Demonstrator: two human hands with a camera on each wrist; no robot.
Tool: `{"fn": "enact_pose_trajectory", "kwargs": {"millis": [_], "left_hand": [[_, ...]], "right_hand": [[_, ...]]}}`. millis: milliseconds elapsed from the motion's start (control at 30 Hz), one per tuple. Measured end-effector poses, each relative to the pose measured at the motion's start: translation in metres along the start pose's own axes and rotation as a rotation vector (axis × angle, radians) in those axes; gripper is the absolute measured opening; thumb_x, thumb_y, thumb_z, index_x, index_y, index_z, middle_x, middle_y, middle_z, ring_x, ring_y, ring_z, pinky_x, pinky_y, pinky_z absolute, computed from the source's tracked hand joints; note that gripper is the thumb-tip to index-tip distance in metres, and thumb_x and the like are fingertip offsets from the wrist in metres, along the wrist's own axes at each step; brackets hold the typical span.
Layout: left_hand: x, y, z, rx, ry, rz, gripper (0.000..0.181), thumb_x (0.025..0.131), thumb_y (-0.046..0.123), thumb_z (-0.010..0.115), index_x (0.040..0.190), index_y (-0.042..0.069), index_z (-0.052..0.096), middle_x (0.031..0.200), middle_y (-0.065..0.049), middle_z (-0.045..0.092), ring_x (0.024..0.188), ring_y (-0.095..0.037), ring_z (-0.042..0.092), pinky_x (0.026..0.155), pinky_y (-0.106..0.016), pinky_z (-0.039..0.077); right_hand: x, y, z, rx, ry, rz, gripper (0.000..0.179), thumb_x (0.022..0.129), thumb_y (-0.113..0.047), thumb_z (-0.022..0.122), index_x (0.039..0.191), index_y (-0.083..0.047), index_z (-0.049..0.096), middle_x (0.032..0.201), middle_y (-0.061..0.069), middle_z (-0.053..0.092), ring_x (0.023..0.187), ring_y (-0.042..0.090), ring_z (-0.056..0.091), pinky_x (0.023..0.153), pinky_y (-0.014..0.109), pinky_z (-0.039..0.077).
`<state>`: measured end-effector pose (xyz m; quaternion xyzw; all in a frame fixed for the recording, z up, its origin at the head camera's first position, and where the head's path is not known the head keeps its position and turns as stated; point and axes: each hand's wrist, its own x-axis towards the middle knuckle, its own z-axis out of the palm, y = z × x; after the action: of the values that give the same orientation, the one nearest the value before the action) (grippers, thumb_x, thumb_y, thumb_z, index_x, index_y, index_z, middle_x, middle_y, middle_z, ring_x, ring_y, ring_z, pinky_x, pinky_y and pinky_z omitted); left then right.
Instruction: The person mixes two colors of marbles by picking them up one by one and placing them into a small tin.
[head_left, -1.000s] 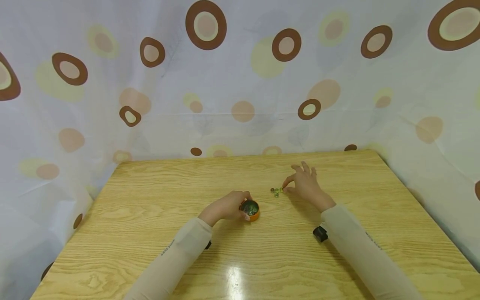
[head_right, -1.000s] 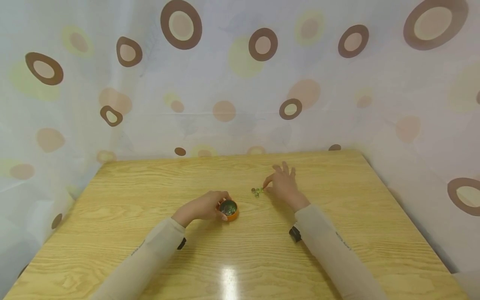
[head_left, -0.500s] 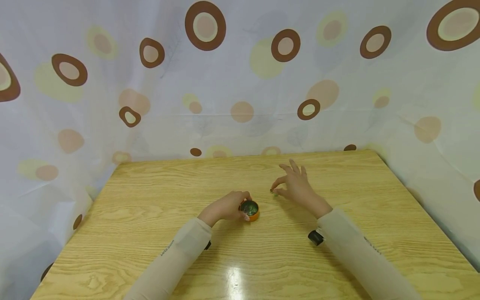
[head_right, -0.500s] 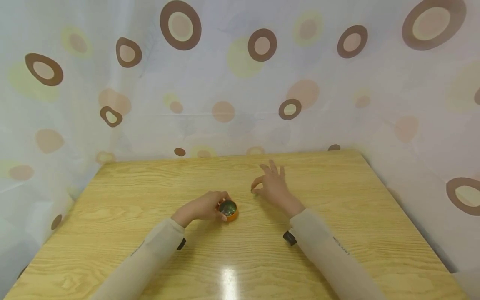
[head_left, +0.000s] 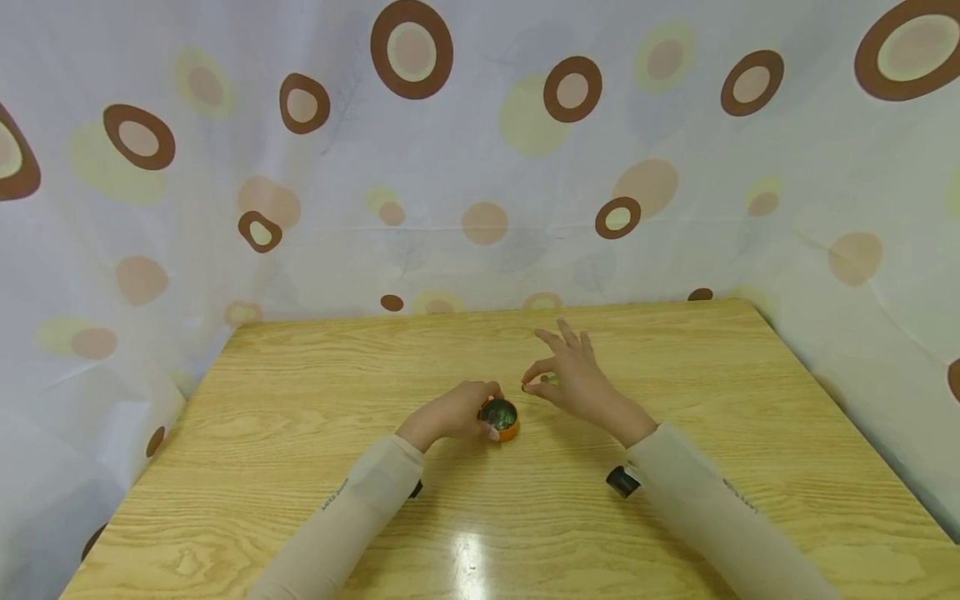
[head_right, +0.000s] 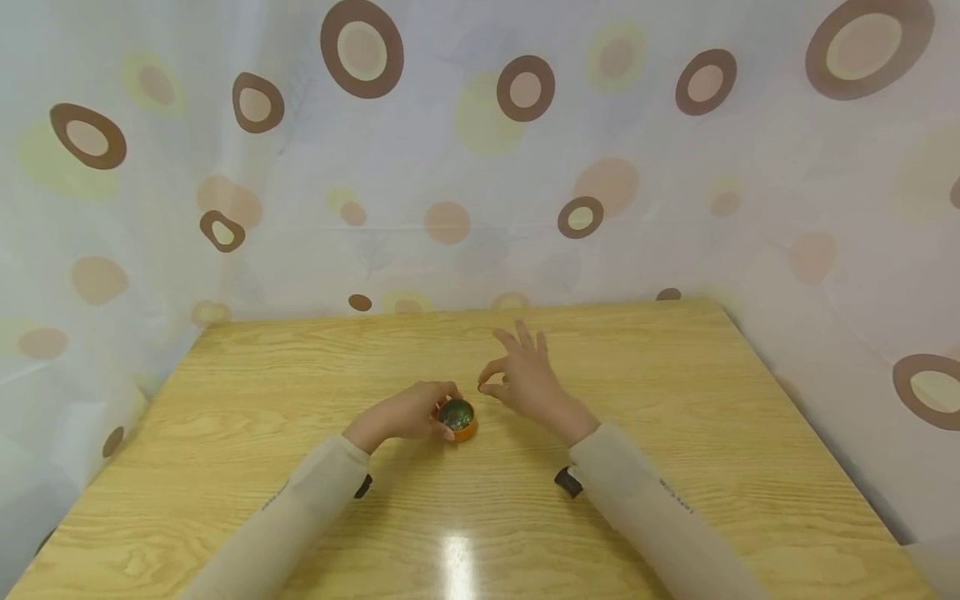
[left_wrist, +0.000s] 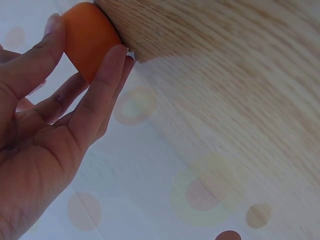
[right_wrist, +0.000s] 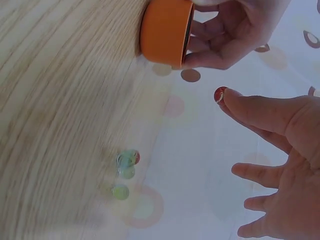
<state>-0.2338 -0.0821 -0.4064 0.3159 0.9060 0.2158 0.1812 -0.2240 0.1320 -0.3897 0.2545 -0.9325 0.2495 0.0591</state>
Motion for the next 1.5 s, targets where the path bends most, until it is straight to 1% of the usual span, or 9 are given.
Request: {"fn": "enact_pose_trajectory", "kwargs": {"millis": [167, 333, 500, 667, 900, 1067, 1300, 1500], "left_hand": [[0.0, -0.001, 0.0, 0.007, 0.001, 0.005, 0.046, 0.083, 0.017, 0.077, 0.12, 0.002, 0.055, 0.108, -0.013, 0.062, 0.093, -0.023, 0.059, 0.082, -0.037, 0.049], [0.001, -0.001, -0.001, 0.006, -0.001, 0.013, 0.045, 0.083, 0.017, 0.077, 0.12, 0.002, 0.055, 0.107, -0.011, 0.063, 0.092, -0.021, 0.059, 0.082, -0.035, 0.049], [0.002, -0.002, -0.001, 0.009, -0.01, 0.023, 0.047, 0.083, 0.018, 0.076, 0.122, 0.001, 0.055, 0.105, -0.01, 0.063, 0.089, -0.019, 0.058, 0.079, -0.032, 0.049], [0.002, -0.002, -0.001, 0.006, -0.013, 0.016, 0.047, 0.084, 0.018, 0.076, 0.123, 0.002, 0.055, 0.106, -0.01, 0.063, 0.09, -0.02, 0.058, 0.081, -0.033, 0.048], [0.001, -0.001, 0.0, -0.006, -0.007, -0.004, 0.047, 0.083, 0.017, 0.077, 0.121, 0.002, 0.055, 0.109, -0.011, 0.063, 0.095, -0.022, 0.059, 0.083, -0.034, 0.049], [0.001, -0.001, 0.0, -0.004, -0.008, -0.01, 0.048, 0.083, 0.018, 0.077, 0.123, 0.002, 0.054, 0.11, -0.012, 0.062, 0.096, -0.022, 0.059, 0.084, -0.034, 0.049], [0.001, -0.001, 0.0, 0.001, -0.004, -0.004, 0.047, 0.082, 0.018, 0.078, 0.121, 0.002, 0.055, 0.109, -0.013, 0.062, 0.096, -0.024, 0.059, 0.084, -0.036, 0.049], [0.001, -0.001, 0.0, -0.01, -0.002, -0.006, 0.047, 0.082, 0.016, 0.078, 0.121, 0.003, 0.055, 0.11, -0.014, 0.061, 0.097, -0.025, 0.058, 0.084, -0.037, 0.048]], "right_hand": [[-0.001, -0.008, 0.005, 0.011, 0.003, -0.046, 0.01, 0.08, -0.018, 0.078, 0.09, -0.016, 0.077, 0.147, 0.023, 0.036, 0.141, 0.05, 0.008, 0.105, 0.07, 0.003], [-0.003, -0.013, 0.011, -0.002, -0.015, -0.087, 0.011, 0.078, -0.018, 0.08, 0.089, -0.017, 0.077, 0.145, 0.024, 0.039, 0.139, 0.052, 0.011, 0.104, 0.072, 0.006], [-0.004, -0.015, 0.017, -0.022, -0.029, -0.108, 0.012, 0.078, -0.018, 0.08, 0.089, -0.016, 0.077, 0.144, 0.024, 0.04, 0.138, 0.053, 0.014, 0.104, 0.072, 0.008], [-0.004, -0.014, 0.018, -0.044, -0.04, -0.111, 0.013, 0.079, -0.019, 0.08, 0.091, -0.016, 0.077, 0.144, 0.024, 0.041, 0.138, 0.052, 0.015, 0.103, 0.072, 0.01], [-0.005, -0.009, 0.013, -0.017, -0.028, -0.067, 0.015, 0.08, -0.018, 0.078, 0.094, -0.015, 0.077, 0.146, 0.024, 0.039, 0.139, 0.051, 0.012, 0.103, 0.072, 0.008], [-0.004, -0.002, 0.007, -0.006, -0.024, -0.04, 0.014, 0.083, -0.017, 0.076, 0.097, -0.013, 0.077, 0.146, 0.024, 0.038, 0.139, 0.051, 0.012, 0.104, 0.072, 0.007], [-0.001, 0.014, -0.001, -0.032, 0.0, 0.004, 0.014, 0.086, -0.016, 0.073, 0.098, -0.011, 0.077, 0.145, 0.027, 0.037, 0.138, 0.053, 0.013, 0.104, 0.071, 0.007], [0.0, 0.025, -0.004, -0.046, -0.001, 0.058, 0.015, 0.084, -0.017, 0.075, 0.097, -0.01, 0.077, 0.145, 0.028, 0.037, 0.139, 0.053, 0.012, 0.104, 0.072, 0.006]]}}
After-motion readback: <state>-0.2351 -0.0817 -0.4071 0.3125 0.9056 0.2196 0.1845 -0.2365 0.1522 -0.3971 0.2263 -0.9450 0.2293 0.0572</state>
